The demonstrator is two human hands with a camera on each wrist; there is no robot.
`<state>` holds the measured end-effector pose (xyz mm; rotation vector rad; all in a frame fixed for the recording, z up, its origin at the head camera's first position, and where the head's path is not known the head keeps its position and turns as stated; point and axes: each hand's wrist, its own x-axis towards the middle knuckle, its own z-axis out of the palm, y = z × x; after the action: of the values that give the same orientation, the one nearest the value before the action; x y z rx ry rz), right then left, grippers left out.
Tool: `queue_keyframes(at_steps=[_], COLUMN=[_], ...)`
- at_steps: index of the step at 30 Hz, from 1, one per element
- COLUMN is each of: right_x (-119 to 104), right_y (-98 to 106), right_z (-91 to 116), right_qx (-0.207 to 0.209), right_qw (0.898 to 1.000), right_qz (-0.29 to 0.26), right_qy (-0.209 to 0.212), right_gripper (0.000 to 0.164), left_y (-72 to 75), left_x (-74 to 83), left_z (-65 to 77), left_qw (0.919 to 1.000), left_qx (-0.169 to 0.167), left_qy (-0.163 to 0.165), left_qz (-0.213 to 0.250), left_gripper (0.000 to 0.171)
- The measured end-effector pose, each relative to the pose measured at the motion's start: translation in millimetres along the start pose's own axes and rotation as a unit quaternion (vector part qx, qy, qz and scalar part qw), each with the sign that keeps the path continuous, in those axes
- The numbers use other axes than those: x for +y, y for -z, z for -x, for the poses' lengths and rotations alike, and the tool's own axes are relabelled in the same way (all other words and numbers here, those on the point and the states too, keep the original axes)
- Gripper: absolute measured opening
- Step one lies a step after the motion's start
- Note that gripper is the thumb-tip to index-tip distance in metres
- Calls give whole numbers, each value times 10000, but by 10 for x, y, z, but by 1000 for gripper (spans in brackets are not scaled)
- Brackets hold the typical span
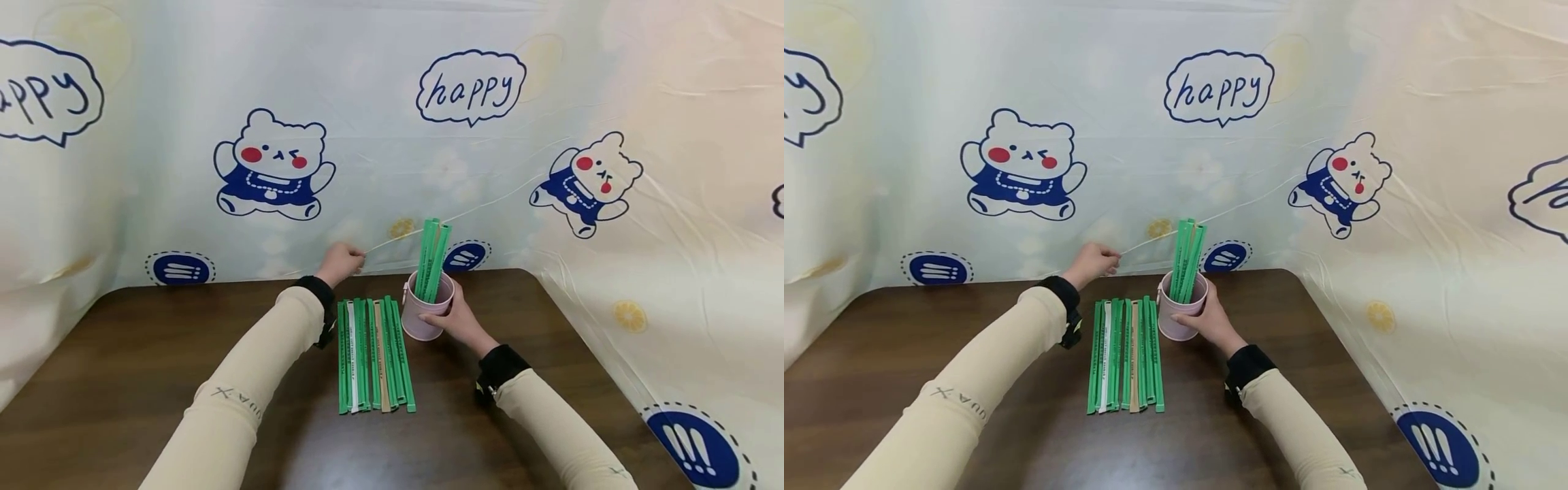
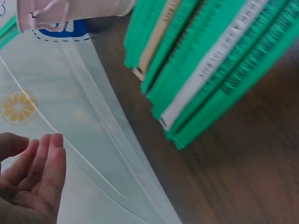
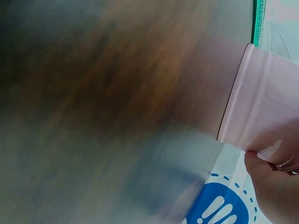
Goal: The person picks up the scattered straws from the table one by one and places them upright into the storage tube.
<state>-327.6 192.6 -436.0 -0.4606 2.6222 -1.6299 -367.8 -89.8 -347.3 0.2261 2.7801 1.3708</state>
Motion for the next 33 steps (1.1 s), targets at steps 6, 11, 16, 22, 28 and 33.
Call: queue_keyframes(at_steps=[6, 11, 16, 22, 28, 33], right_x=[1, 13, 41, 28, 30, 31], right_y=[1, 25, 39, 27, 9, 14], right_z=[2, -17, -39, -23, -15, -34], right_qx=[-42, -56, -37, -63, -69, -64], right_qw=[10000, 10000, 9999, 10000, 10000, 9999], right_qz=[19, 28, 66, -12, -18, -126], right_qy=[-9, 51, 87, 6, 5, 21], right_gripper=[101, 102, 103, 102, 102, 104], left_y=[30, 7, -46, -149, -238, -279], left_x=[-228, -388, -519, -619, -652, -650], left_z=[104, 165, 218, 286, 340, 323], left_qw=[9988, 9967, 9927, 9859, 9835, 9834], left_qx=[-105, -75, -135, -356, -344, -234], left_qy=[373, 752, 1168, 1559, 1657, 1630], left_qz=[-287, -287, -263, -496, -640, -767], left_gripper=[33, 20, 17, 14, 10, 14])
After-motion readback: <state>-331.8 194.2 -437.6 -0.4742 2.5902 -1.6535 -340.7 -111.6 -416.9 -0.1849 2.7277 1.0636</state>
